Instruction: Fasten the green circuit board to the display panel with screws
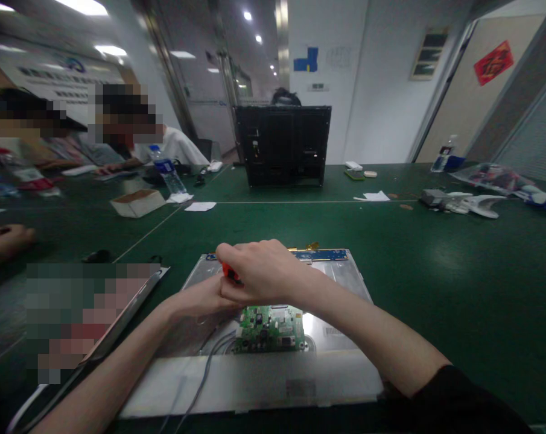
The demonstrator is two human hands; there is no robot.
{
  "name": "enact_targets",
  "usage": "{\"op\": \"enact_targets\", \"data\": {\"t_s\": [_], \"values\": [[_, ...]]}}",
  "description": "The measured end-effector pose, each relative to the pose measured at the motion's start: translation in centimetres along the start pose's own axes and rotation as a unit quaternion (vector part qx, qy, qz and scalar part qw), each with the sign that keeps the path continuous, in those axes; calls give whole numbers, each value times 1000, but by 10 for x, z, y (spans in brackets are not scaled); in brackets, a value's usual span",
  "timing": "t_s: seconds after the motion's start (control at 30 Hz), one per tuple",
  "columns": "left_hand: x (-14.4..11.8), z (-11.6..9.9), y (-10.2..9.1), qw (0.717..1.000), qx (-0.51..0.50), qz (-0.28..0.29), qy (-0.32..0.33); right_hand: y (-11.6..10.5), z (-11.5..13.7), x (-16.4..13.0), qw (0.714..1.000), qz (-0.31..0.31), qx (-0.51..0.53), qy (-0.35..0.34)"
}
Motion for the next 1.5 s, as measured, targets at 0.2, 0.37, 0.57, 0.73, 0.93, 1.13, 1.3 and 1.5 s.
{"op": "enact_targets", "data": {"t_s": [0.2,0.37,0.57,0.73,0.93,1.13,1.3,1.5], "values": [[-4,-15,-8,999,12,-21,22,0,-3,1,1000,1,3,7],[-4,-5,-6,999,24,-18,-22,1,-7,2,1000,8,7,25],[-2,-4,-2,1000,8,-5,-8,0,-5,2,999,23,13,30],[-1,-6,-3,1000,11,-10,3,-1,-6,-5,999,33,23,31],[0,-9,-3,1000,10,-12,12,-1,-16,-22,996,10,36,82],[1,-10,-2,1000,-14,-5,25,-2,-17,-33,992,-32,48,108],[2,-7,-1,1000,-17,-3,20,-6,-26,-41,976,-154,137,76],[1,-8,-1,1000,-16,-13,21,9,-36,-51,932,-284,218,50]]}}
Point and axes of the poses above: each hand's wrist, its own x-axis towards the middle knuckle, its own y-axis out of the palm, z = x × y, the point moved 10 cm from there along x, towards the middle knuckle, and after that the axes turned 14 degrees about x, right-handed, at the moved point
